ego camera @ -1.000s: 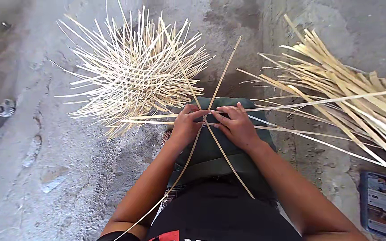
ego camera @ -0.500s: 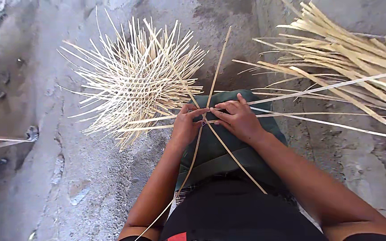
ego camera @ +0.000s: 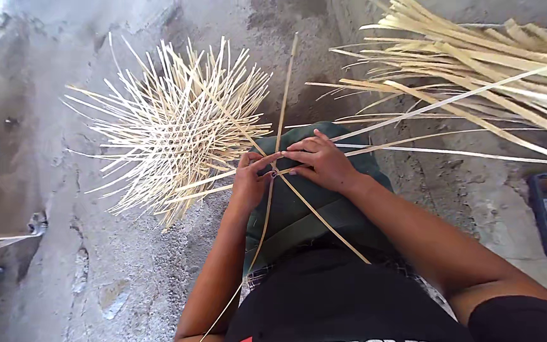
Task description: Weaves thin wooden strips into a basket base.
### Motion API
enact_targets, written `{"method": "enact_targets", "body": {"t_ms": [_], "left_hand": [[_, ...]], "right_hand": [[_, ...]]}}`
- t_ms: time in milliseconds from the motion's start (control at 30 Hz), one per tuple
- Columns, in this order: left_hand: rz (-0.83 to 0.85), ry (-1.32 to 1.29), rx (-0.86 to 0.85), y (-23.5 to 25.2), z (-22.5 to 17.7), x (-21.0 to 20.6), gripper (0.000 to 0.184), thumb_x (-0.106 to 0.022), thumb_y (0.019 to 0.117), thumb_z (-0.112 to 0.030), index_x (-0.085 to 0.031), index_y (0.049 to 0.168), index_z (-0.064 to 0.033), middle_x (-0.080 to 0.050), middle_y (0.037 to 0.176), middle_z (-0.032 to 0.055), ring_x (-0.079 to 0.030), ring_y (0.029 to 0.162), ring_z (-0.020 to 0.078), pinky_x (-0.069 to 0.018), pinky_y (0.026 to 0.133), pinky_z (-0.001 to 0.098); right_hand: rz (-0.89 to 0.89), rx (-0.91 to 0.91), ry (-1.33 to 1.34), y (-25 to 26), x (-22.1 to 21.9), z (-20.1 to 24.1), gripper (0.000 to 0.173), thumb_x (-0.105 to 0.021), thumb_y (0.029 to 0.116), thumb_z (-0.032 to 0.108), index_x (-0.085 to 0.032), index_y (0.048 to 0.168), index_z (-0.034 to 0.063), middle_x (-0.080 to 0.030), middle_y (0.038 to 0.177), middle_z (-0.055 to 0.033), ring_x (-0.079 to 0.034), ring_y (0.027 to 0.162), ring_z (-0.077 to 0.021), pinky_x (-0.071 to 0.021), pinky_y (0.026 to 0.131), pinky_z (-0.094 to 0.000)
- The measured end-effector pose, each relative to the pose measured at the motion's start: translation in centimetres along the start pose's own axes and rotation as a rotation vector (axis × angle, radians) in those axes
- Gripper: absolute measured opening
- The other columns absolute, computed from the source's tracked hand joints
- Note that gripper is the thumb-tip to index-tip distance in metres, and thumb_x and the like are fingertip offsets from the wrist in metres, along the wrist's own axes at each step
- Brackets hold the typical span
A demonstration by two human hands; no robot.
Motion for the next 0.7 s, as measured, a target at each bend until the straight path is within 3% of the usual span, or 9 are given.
{"method": "enact_targets", "body": {"t_ms": [100,167,233,333,467,633,700], "left_hand": [[-0.034,0.108,-0.036,-0.2,-0.9,-0.3,0.046,-0.073,0.0937,-0.01,-0.069,0.133,-0.0334,-0.057,0.131,0.012,-0.061,0.11,0.0261,-0.0562,0.083,0.0468],[-0.065,0.177,-0.043,-0.6,-1.6,-0.3,0.045,-0.072,0.0946,-0.01,-0.069,0.133,-0.032,-0.058,0.131,0.0128,-0.062,0.11,0.0293,-0.0559,0.085,0.0505],[-0.073,0.186,-0.037,-0.7,-1.5,-0.5,0.045,-0.07,0.0953,-0.009,-0.069,0.134,-0.0316,-0.058,0.133,0.0136,-0.059,0.117,0.0327,-0.0527,0.091,0.0549],[-0.059,0.183,-0.031,-0.6,-1.2,-0.7,0.046,-0.069,0.0961,-0.011,-0.068,0.135,-0.0347,-0.056,0.135,0.0129,-0.059,0.116,0.0322,-0.0538,0.088,0.0546],[-0.037,0.127,-0.072,-0.4,-1.0,-0.6,0.045,-0.069,0.0963,-0.011,-0.068,0.135,-0.0342,-0.056,0.135,0.0129,-0.059,0.116,0.0309,-0.0543,0.088,0.054],[0.005,0.116,-0.071,0.0,-1.2,-0.2,0.042,-0.071,0.0955,-0.012,-0.07,0.133,-0.0317,-0.057,0.134,0.0146,-0.061,0.112,0.0311,-0.0541,0.087,0.0528],[0.017,0.132,-0.091,0.1,-1.3,-0.2,0.042,-0.071,0.0954,-0.012,-0.07,0.133,-0.0298,-0.056,0.133,0.0179,-0.06,0.109,0.0331,-0.0526,0.085,0.0534]], "right_hand": [[-0.131,0.007,0.127,-0.7,3.1,0.5,0.04,-0.063,0.1012,0.041,-0.071,0.132,0.0163,-0.066,0.137,-0.007,-0.051,0.14,-0.0293,-0.0299,0.123,-0.0563],[-0.233,-0.062,0.137,-2.0,6.6,0.6,0.031,-0.064,0.1016,0.032,-0.074,0.123,0.0118,-0.069,0.13,-0.0076,-0.056,0.135,-0.0269,-0.0351,0.122,-0.0522],[-0.299,-0.182,0.081,-4.5,9.8,-0.5,0.026,-0.062,0.1028,0.027,-0.077,0.115,0.0092,-0.073,0.121,-0.0085,-0.062,0.127,-0.0256,-0.0422,0.116,-0.0483],[-0.353,-0.397,-0.05,-9.8,14.2,-2.9,0.028,-0.06,0.1043,0.028,-0.077,0.109,0.0051,-0.074,0.112,-0.0121,-0.066,0.115,-0.0268,-0.0512,0.104,-0.0463],[-0.449,-0.723,-0.171,-18.1,20.2,-5.9,0.035,-0.058,0.1052,0.032,-0.074,0.109,0.0012,-0.071,0.112,-0.018,-0.066,0.111,-0.0269,-0.0508,0.101,-0.044],[-0.216,-1.015,-0.371,-26.0,24.1,-9.0,0.026,-0.066,0.1013,0.028,-0.074,0.121,0.0126,-0.067,0.127,-0.016,-0.062,0.119,-0.039,-0.049,0.098,-0.0635],[-0.221,-1.091,-0.418,-27.9,25.0,-9.6,0.024,-0.069,0.0987,0.02,-0.075,0.12,0.0126,-0.066,0.128,-0.0179,-0.06,0.121,-0.0417,-0.0471,0.1,-0.0647]]}}
Point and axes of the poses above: each hand's wrist, its own y-axis towards the middle knuckle, its own x-axis out of the back of the hand, z = x × y, the point moved 7 cm from there along y, towards the middle knuckle
